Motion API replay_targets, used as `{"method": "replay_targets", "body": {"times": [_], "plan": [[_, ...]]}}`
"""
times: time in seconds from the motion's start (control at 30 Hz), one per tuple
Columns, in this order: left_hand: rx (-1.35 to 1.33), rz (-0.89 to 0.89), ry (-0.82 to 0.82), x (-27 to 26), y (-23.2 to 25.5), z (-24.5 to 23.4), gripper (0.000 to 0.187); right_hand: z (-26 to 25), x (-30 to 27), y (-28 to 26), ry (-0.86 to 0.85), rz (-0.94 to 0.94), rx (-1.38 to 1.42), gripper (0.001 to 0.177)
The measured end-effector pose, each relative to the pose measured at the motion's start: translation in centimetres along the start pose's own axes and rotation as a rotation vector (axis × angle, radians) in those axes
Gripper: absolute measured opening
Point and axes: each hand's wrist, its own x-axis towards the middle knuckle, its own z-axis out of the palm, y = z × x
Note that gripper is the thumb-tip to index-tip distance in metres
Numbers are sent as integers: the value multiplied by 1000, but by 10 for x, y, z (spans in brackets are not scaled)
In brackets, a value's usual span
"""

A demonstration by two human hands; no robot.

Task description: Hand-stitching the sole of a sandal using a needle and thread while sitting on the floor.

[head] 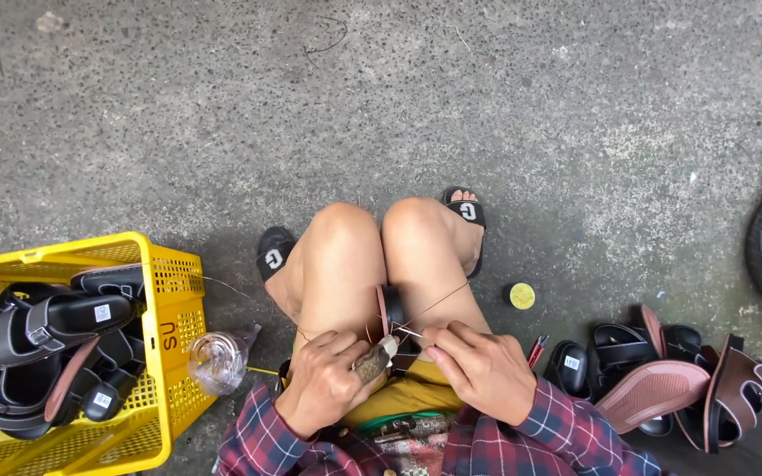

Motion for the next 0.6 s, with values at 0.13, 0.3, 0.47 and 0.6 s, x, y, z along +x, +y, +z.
{"method": "replay_targets", "body": {"times": [0.13,0.3,0.47,0.6], "plan": [[-12,-53,38,-4,0,6,12,-3,7,-1,-12,45,193,18],[-62,-182,163,-12,-4,5,24,-18,-15,68,-129,359,1186,38],[-349,-707,-76,-11,-9,-28,21,-82,8,124,695,373,1653,23],[-816,-766,-104,-4,-10,-23,11,-42,24,53,628,518,1165,12]]}}
